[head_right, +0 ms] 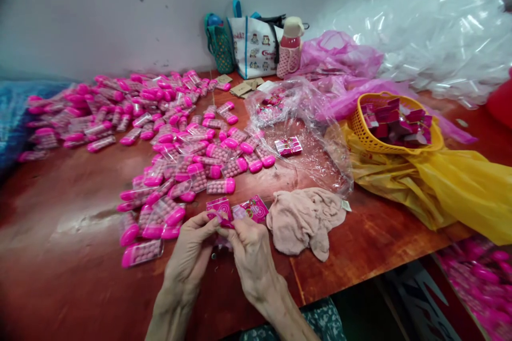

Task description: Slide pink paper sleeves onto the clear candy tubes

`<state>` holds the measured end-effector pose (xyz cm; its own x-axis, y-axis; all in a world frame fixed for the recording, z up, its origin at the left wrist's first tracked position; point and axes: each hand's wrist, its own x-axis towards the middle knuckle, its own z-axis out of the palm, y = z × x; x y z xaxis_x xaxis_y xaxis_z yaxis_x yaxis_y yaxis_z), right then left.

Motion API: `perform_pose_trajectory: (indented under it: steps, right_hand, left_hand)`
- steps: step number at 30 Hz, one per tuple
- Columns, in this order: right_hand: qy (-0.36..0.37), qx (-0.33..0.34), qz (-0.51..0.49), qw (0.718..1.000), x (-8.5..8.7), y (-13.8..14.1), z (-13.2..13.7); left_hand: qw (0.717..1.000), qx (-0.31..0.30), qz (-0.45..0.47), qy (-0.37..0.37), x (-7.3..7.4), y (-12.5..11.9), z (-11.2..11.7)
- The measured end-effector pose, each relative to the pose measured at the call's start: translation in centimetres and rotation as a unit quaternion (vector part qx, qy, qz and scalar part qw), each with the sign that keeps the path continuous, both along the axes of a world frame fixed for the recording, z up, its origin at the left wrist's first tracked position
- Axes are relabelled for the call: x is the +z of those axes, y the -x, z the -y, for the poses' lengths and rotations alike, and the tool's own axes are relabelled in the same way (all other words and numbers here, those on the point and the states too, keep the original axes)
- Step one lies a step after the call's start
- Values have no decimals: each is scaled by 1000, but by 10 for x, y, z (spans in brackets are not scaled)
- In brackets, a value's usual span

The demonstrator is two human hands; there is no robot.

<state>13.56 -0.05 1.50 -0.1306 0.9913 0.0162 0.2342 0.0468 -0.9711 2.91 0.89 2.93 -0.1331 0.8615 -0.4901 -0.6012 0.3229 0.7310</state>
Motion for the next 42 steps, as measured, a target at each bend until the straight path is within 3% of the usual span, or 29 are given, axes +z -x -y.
perform_pose_trajectory:
  steps: [3,7,11,17,24,27,30,32,34,37,40,42]
  right_hand:
    - [-25,17,49,998,7,-4,1]
    - [55,45,-22,997,10,-10,-3]
    - [120,19,-87,989,5,-10,-6]
    - [79,-31,-45,995,1,-16,-8]
    - [148,26,-83,985,4,0,-5]
    - [131,7,-44,990,5,1,-5]
    - [95,22,-15,995,7,-3,-7]
    - [89,31,-18,995,8,-6,-7]
    - [108,31,-38,993,8,-6,-7]
    - [138,36,-58,988,6,-6,-7]
    - [126,45,-41,990,6,-7,-8]
    - [103,43,-17,994,7,-7,-8]
  left_hand:
    - [999,-7,25,18,-3,2,1]
    - [999,18,22,25,-6,3,2]
    - [999,32,-2,11,-5,6,2]
    - [988,100,-115,-37,-6,17,3]
    - [970,114,-202,-72,-11,13,10]
    - [947,73,-298,-93,-11,18,12]
    - [906,-41,-398,-137,-8,30,9]
    - [895,-104,-404,-158,-7,37,6]
    - [908,-113,-369,-164,-7,40,4]
    - [946,-59,-274,-160,-10,35,4]
    - [970,-11,-196,-144,-14,26,4]
    - [973,23,-191,-130,-16,23,4]
